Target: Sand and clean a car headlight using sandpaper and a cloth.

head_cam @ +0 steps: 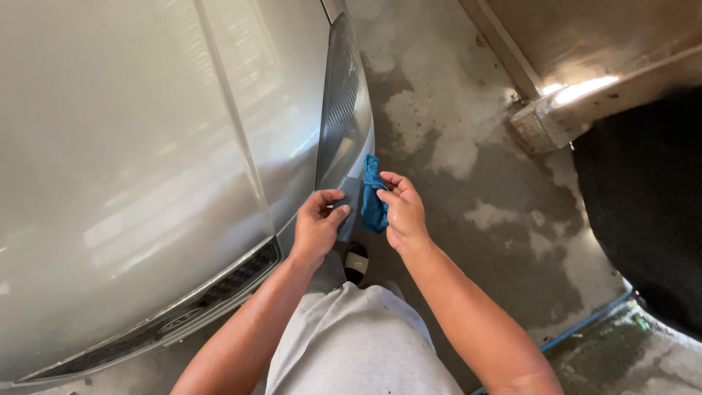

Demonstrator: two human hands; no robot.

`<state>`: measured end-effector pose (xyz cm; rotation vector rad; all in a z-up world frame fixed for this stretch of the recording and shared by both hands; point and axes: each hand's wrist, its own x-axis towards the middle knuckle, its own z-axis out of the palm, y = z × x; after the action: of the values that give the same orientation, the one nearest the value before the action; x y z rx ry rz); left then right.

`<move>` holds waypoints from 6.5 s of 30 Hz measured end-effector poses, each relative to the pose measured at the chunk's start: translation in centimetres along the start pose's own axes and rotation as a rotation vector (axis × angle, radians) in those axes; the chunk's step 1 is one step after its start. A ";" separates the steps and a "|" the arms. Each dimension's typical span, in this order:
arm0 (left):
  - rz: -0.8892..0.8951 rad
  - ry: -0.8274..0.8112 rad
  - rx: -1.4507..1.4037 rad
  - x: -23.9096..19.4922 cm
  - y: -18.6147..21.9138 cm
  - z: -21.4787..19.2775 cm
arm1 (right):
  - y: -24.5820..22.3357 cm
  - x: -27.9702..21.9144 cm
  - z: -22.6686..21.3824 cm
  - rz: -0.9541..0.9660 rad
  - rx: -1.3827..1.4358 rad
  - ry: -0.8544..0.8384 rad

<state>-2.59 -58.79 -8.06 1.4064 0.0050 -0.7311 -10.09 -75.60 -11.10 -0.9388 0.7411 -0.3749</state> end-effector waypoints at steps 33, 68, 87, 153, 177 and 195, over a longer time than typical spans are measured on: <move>-0.126 0.399 -0.008 17.0 5.2 -1.1 | 3.9 40.7 8.8 -0.485 -0.866 -0.132; -0.107 0.350 0.001 19.6 5.3 0.9 | 1.0 32.8 10.2 -0.451 -0.938 -0.115; -0.048 0.366 0.062 14.0 6.1 -3.2 | 1.7 34.9 10.1 -0.532 -0.969 -0.109; 0.722 -0.033 1.544 25.8 9.7 -3.8 | 1.4 21.9 11.0 -0.647 -0.970 0.062; 0.687 0.085 1.598 29.6 10.3 -3.1 | 1.1 21.2 5.0 -0.902 -1.203 -0.527; 0.643 0.055 1.621 29.5 9.8 -2.8 | -0.5 26.3 6.3 -0.944 -1.207 -0.433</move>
<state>26.28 -69.93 -12.26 2.7115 -1.1673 0.0020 12.79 -87.67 -19.05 -2.4342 -0.0164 -0.5063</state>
